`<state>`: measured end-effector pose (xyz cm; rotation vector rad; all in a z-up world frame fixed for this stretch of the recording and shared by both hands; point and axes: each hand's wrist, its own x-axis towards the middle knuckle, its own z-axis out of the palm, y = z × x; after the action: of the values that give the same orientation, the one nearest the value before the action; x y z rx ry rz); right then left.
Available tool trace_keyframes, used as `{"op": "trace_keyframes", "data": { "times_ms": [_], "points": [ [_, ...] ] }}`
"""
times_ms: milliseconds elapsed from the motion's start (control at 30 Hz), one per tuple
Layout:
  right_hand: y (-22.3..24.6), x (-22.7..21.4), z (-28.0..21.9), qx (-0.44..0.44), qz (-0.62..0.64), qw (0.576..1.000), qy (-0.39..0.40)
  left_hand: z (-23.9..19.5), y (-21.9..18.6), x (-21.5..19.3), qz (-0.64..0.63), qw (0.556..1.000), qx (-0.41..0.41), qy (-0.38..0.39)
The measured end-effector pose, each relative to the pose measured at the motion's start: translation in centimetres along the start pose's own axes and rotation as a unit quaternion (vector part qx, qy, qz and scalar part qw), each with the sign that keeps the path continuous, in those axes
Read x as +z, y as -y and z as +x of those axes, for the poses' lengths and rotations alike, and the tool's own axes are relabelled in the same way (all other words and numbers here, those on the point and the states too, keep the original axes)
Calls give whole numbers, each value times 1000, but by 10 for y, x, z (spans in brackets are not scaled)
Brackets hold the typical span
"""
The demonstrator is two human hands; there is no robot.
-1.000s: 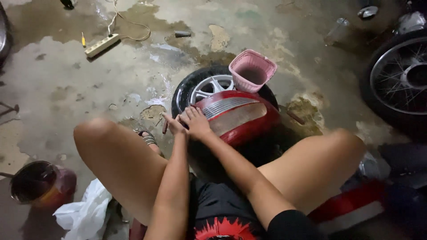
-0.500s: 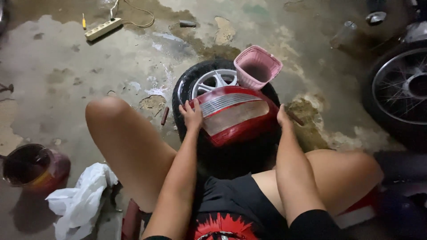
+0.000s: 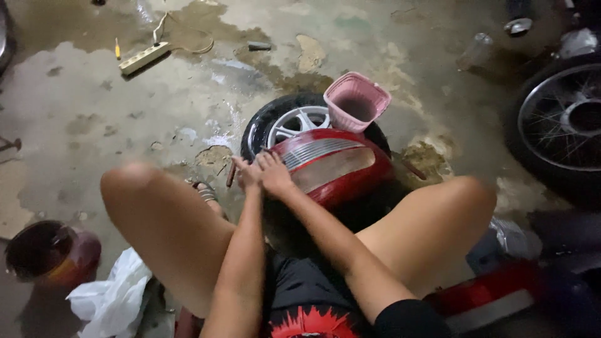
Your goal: Manually sanding a red plastic tail light cover with sandpaper to smooth the surface.
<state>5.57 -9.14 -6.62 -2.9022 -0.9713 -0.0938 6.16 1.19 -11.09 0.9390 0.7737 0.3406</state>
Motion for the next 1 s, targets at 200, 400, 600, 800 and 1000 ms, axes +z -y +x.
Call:
{"op": "trace_keyframes", "data": {
  "times_ms": [200, 400, 600, 800, 1000],
  "points": [
    [-40, -93, -27, 29, 43, 998, -43, -67, -40, 8, 139, 990, 27, 1],
    [-241, -71, -94, 249, 84, 961, -87, -81, -12, 24, 552, 808, 159, 128],
    [-327, -20, -162, 485, 343, 801, 68, -89, -2, 29, 540, 801, 244, 83],
    [-135, -105, -96, 212, -70, 948, -225, -48, 23, 23, 469, 838, 278, 20],
    [-8, -107, -106, -27, -5, 990, -137, -43, -2, 36, 224, 967, 109, -43]
  ]
}}
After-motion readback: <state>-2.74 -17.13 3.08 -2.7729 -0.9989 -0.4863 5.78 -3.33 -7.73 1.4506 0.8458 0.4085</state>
